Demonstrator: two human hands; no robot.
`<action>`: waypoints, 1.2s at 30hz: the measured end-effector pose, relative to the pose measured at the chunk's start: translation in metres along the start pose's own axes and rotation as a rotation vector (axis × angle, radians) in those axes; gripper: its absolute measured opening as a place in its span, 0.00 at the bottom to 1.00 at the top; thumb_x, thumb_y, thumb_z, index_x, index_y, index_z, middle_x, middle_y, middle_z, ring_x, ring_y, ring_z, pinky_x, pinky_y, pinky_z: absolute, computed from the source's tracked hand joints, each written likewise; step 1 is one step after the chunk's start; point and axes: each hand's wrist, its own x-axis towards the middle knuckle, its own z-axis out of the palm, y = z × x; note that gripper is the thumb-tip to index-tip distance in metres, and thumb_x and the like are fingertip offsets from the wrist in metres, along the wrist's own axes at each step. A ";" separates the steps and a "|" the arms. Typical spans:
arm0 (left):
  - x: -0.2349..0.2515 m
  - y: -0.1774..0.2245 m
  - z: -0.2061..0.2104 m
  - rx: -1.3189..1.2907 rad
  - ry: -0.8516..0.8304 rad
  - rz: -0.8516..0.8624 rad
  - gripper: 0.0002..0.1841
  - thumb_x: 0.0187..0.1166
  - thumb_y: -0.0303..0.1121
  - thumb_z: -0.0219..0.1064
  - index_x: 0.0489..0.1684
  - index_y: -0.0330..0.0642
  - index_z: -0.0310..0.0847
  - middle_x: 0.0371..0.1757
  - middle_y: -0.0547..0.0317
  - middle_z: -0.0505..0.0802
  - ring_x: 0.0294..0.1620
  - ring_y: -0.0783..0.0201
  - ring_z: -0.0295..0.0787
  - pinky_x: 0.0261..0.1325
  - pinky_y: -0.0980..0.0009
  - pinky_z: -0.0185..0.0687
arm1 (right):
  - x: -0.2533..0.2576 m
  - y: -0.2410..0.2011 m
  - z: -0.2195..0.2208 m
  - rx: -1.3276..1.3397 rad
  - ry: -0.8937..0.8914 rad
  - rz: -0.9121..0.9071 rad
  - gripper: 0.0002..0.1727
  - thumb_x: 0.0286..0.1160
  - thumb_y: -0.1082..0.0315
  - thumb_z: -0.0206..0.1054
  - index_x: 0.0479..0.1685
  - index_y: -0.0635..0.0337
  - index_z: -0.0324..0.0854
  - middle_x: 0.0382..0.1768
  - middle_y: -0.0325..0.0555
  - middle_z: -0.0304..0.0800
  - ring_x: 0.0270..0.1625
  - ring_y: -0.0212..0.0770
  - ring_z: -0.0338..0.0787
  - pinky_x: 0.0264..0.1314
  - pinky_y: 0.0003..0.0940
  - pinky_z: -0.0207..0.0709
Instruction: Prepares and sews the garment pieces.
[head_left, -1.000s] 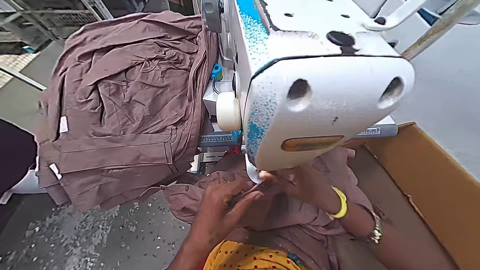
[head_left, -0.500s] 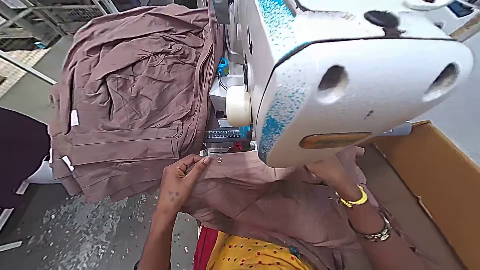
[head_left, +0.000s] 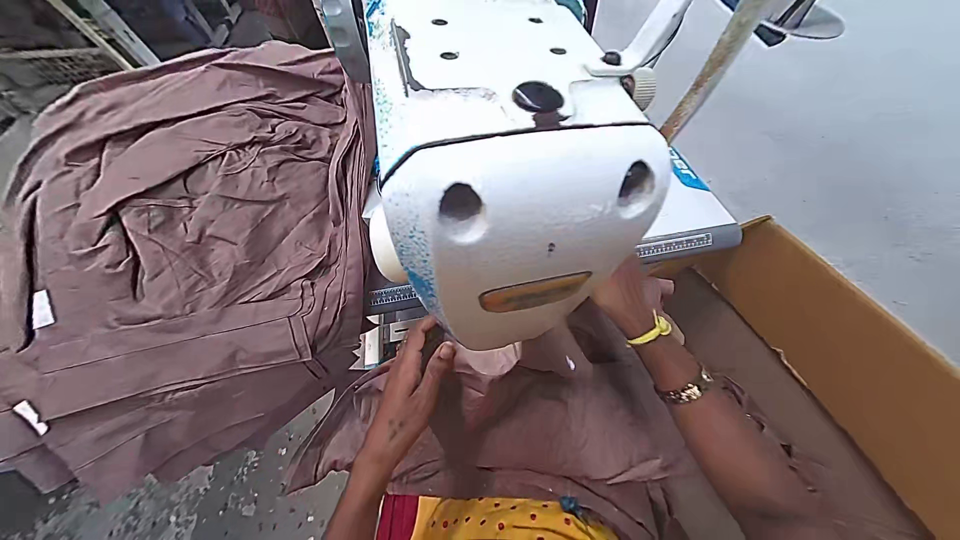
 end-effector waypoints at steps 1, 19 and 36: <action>0.004 0.007 0.006 -0.054 0.022 -0.039 0.31 0.90 0.47 0.54 0.79 0.27 0.66 0.72 0.50 0.83 0.70 0.73 0.81 0.74 0.74 0.78 | 0.004 -0.001 0.004 -0.011 -0.029 -0.017 0.13 0.80 0.68 0.67 0.54 0.66 0.89 0.49 0.66 0.88 0.53 0.67 0.89 0.50 0.59 0.81; 0.024 0.022 0.024 -0.229 0.151 -0.263 0.13 0.80 0.33 0.60 0.54 0.34 0.71 0.37 0.70 0.80 0.36 0.85 0.79 0.44 0.84 0.78 | -0.005 -0.024 -0.024 0.406 0.165 0.025 0.07 0.71 0.69 0.71 0.37 0.66 0.89 0.34 0.47 0.91 0.36 0.29 0.87 0.43 0.21 0.80; -0.030 0.050 0.011 0.057 -0.191 0.201 0.18 0.85 0.48 0.64 0.36 0.43 0.89 0.21 0.67 0.85 0.19 0.83 0.71 0.24 0.87 0.67 | -0.015 -0.094 -0.026 0.164 0.098 -0.648 0.11 0.78 0.69 0.64 0.28 0.55 0.89 0.20 0.44 0.89 0.29 0.47 0.92 0.33 0.41 0.82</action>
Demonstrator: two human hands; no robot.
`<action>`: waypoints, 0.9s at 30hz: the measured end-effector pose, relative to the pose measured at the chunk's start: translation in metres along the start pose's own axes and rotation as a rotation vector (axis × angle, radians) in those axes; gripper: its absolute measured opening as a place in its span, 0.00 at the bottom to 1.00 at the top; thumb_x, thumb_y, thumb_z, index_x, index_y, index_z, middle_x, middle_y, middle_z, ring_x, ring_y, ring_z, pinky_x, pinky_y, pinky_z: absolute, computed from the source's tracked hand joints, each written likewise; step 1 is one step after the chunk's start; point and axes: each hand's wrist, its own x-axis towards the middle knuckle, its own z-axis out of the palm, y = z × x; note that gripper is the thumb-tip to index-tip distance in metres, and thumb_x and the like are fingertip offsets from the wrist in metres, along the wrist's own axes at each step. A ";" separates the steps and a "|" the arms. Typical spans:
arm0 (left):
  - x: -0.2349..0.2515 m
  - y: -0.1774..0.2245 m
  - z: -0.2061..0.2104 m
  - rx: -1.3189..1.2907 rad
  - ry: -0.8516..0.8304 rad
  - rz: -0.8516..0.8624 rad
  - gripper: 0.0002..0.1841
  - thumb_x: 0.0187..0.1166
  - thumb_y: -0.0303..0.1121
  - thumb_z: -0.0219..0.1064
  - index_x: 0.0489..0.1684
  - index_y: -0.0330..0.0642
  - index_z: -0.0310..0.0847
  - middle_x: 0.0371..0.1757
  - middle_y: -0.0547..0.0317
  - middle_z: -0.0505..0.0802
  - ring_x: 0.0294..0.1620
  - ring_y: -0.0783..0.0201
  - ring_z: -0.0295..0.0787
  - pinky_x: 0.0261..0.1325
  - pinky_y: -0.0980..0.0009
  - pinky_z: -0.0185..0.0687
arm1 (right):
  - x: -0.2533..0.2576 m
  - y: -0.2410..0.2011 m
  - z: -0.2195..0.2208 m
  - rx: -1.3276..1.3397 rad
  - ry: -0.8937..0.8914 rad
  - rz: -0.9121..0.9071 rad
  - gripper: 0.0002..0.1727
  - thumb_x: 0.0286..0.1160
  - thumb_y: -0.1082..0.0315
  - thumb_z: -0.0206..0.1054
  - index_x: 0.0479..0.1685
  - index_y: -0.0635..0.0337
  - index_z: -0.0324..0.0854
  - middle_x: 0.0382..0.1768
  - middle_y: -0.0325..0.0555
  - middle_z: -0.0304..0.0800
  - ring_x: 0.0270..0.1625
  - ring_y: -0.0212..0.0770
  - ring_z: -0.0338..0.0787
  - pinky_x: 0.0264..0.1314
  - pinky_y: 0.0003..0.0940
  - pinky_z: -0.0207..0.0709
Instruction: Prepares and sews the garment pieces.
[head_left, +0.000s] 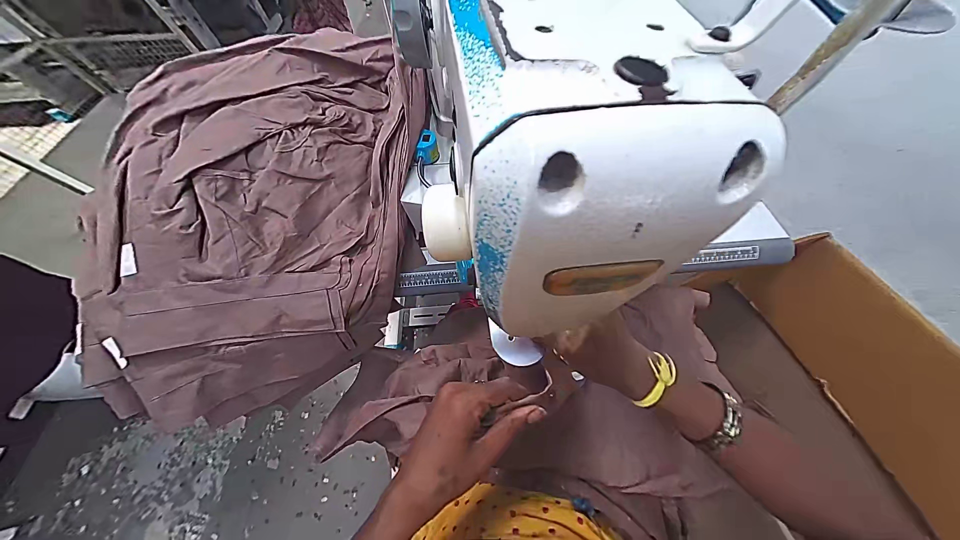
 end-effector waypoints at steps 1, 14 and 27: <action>0.002 0.001 0.002 0.004 -0.005 -0.005 0.18 0.85 0.49 0.64 0.36 0.44 0.89 0.20 0.67 0.84 0.18 0.83 0.70 0.24 0.86 0.65 | 0.003 0.000 -0.001 -0.014 -0.024 0.017 0.10 0.75 0.70 0.66 0.27 0.55 0.91 0.19 0.45 0.89 0.28 0.48 0.92 0.32 0.42 0.80; -0.023 -0.007 0.001 -0.040 0.005 -0.072 0.18 0.86 0.48 0.63 0.38 0.43 0.90 0.20 0.66 0.86 0.19 0.84 0.73 0.25 0.86 0.68 | -0.031 0.028 -0.022 0.656 0.035 0.550 0.10 0.76 0.62 0.72 0.38 0.62 0.87 0.34 0.35 0.92 0.38 0.14 0.86 0.46 0.12 0.80; -0.033 -0.002 0.029 -0.115 -0.205 -0.135 0.17 0.86 0.46 0.64 0.44 0.43 0.93 0.28 0.64 0.93 0.25 0.81 0.82 0.32 0.82 0.78 | -0.106 0.067 0.054 0.393 -0.810 0.864 0.14 0.83 0.66 0.61 0.56 0.58 0.91 0.56 0.58 0.92 0.63 0.61 0.89 0.67 0.65 0.76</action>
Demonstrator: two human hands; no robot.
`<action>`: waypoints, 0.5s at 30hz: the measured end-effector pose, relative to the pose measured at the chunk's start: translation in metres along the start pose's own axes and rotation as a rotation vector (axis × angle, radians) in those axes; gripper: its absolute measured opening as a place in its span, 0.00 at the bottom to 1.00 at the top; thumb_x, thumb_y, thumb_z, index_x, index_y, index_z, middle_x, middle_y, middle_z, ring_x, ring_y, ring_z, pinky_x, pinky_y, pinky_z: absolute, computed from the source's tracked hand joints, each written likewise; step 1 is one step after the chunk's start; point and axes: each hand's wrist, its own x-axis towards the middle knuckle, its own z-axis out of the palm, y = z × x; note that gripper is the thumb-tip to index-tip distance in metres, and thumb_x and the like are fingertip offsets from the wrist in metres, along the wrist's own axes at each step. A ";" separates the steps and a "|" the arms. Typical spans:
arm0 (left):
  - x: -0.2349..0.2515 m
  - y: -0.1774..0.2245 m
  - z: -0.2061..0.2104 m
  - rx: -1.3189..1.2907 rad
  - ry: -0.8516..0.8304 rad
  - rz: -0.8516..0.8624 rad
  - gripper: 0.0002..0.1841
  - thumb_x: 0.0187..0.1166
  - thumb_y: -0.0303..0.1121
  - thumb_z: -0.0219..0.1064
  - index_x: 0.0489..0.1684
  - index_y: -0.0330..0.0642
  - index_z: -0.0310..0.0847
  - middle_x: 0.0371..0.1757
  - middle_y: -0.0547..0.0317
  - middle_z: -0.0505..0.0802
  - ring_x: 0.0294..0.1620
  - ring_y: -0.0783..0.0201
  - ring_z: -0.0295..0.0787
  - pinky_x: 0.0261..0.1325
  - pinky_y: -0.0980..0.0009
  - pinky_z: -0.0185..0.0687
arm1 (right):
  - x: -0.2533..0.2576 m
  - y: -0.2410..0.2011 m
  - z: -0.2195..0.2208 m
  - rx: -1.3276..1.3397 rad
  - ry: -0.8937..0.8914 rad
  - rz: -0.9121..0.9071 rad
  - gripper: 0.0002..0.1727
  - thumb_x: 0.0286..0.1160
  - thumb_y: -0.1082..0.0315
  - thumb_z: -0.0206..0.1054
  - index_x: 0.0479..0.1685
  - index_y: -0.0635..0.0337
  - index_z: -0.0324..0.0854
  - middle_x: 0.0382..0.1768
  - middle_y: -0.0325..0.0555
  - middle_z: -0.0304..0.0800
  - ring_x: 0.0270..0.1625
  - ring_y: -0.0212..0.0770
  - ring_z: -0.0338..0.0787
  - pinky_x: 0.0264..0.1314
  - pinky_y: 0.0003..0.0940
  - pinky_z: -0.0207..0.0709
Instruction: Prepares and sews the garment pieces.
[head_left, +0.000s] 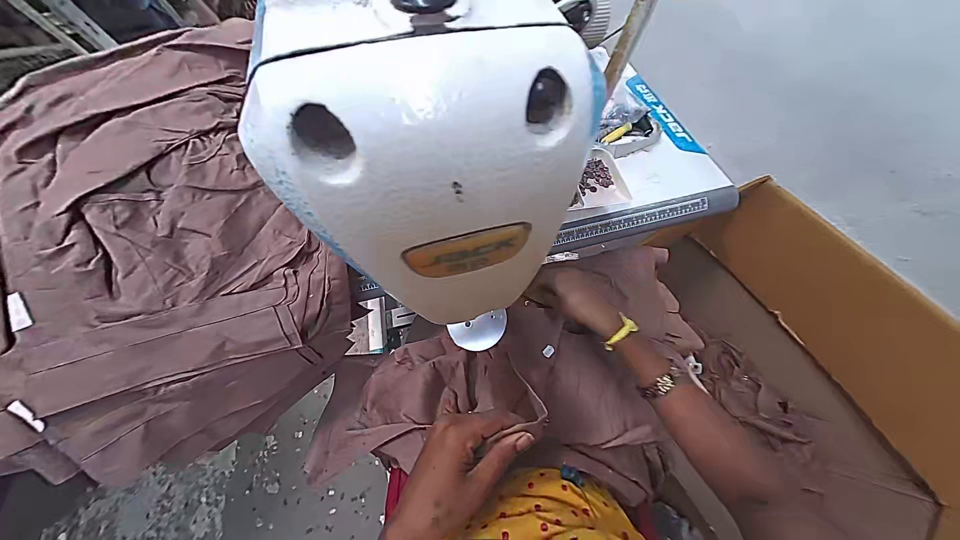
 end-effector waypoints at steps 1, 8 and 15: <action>0.000 0.001 0.002 0.010 -0.018 0.000 0.17 0.86 0.46 0.64 0.44 0.43 0.93 0.29 0.64 0.93 0.26 0.80 0.84 0.34 0.81 0.80 | 0.010 0.007 0.019 -0.046 -0.052 -0.026 0.14 0.83 0.66 0.61 0.57 0.56 0.90 0.58 0.58 0.91 0.64 0.62 0.88 0.67 0.65 0.77; -0.010 0.004 0.002 0.065 -0.043 -0.019 0.17 0.86 0.45 0.64 0.44 0.42 0.93 0.30 0.59 0.95 0.28 0.75 0.87 0.36 0.75 0.82 | 0.026 0.006 0.047 -0.106 -0.096 0.016 0.15 0.82 0.69 0.61 0.59 0.65 0.86 0.62 0.64 0.88 0.66 0.66 0.86 0.66 0.65 0.76; -0.006 0.003 0.005 0.061 -0.048 -0.009 0.17 0.86 0.46 0.63 0.46 0.44 0.93 0.33 0.61 0.96 0.32 0.76 0.90 0.40 0.74 0.85 | 0.026 0.013 0.053 -0.161 -0.086 0.004 0.15 0.87 0.68 0.56 0.60 0.65 0.84 0.62 0.64 0.87 0.63 0.66 0.87 0.63 0.64 0.78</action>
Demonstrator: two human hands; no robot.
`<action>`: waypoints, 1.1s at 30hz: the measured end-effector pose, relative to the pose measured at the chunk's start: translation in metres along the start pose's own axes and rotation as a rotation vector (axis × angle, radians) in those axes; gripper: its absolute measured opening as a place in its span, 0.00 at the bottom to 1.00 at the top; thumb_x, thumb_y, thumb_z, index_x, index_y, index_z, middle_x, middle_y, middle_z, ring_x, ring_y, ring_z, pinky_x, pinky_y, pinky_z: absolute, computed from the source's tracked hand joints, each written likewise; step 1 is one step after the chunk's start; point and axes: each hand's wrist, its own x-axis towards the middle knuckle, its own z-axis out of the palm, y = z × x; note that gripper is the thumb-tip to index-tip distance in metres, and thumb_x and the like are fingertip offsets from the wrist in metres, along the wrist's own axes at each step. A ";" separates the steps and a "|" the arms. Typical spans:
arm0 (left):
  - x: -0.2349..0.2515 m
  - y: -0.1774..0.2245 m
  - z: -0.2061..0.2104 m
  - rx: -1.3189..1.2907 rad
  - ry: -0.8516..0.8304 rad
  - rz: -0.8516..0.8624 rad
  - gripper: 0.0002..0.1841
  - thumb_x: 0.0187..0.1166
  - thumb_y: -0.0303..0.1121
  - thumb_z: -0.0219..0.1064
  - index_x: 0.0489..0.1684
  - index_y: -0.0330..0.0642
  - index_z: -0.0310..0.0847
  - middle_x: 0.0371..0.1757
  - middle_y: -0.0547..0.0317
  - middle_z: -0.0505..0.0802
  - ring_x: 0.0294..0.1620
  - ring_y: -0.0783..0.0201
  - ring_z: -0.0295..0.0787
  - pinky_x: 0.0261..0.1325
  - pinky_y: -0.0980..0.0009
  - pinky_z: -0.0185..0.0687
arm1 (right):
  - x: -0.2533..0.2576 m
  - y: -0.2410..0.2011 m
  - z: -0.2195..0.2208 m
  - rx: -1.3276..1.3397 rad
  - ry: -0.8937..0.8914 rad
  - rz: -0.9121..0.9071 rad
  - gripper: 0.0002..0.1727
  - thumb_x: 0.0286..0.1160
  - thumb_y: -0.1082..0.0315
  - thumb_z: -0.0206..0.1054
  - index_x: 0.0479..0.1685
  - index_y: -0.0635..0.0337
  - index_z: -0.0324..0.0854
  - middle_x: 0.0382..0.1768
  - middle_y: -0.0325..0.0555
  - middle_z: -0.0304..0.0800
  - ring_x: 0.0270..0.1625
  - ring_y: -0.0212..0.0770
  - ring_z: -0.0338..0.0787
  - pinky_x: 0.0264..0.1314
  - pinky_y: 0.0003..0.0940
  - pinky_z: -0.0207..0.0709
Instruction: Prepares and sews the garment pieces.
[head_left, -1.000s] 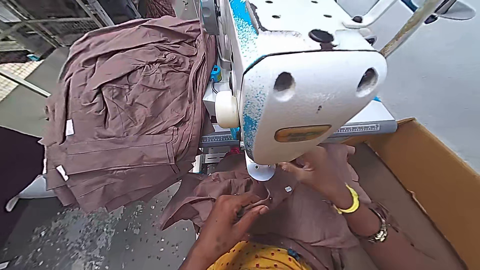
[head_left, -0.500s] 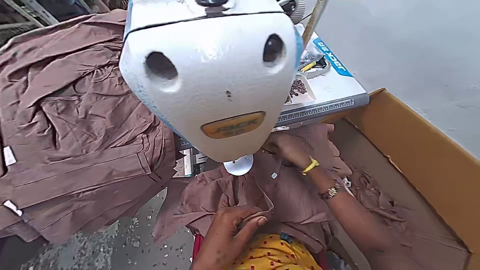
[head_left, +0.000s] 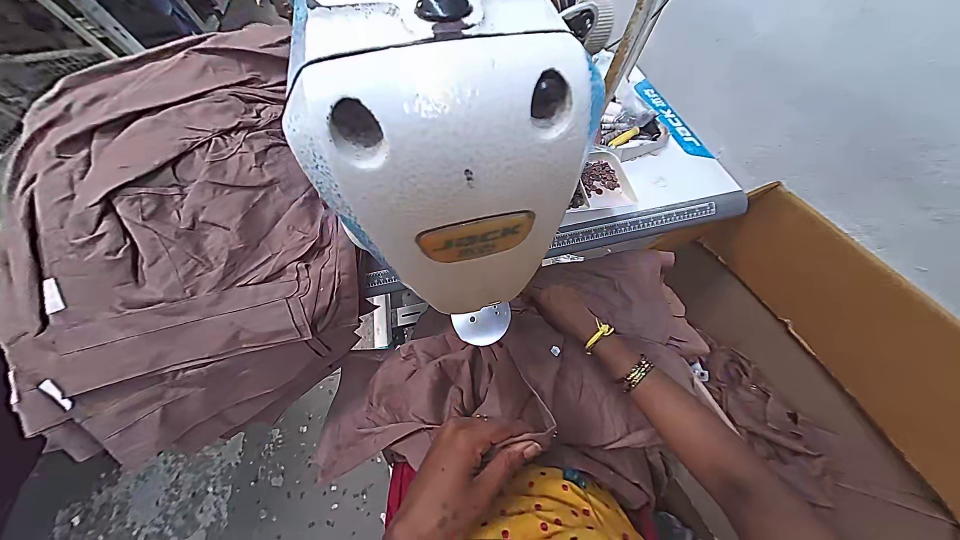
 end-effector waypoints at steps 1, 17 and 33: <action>0.000 0.001 0.001 -0.002 0.003 0.001 0.17 0.86 0.47 0.63 0.46 0.44 0.94 0.33 0.61 0.96 0.31 0.75 0.90 0.39 0.74 0.85 | 0.000 0.000 0.000 -0.011 -0.013 -0.003 0.15 0.86 0.68 0.57 0.61 0.64 0.84 0.63 0.64 0.86 0.64 0.67 0.87 0.62 0.65 0.77; -0.001 -0.008 0.006 0.004 0.003 0.010 0.17 0.87 0.47 0.62 0.46 0.47 0.94 0.33 0.62 0.96 0.30 0.72 0.90 0.38 0.69 0.85 | 0.000 -0.021 0.005 -0.037 0.025 0.122 0.20 0.83 0.59 0.63 0.63 0.66 0.84 0.62 0.66 0.86 0.62 0.67 0.87 0.60 0.66 0.77; -0.002 -0.019 0.004 -0.014 0.046 0.014 0.20 0.87 0.53 0.59 0.44 0.50 0.93 0.30 0.68 0.94 0.28 0.79 0.86 0.34 0.76 0.82 | -0.024 0.006 -0.010 0.723 0.478 0.178 0.10 0.71 0.66 0.74 0.42 0.64 0.86 0.31 0.38 0.86 0.32 0.26 0.80 0.42 0.27 0.76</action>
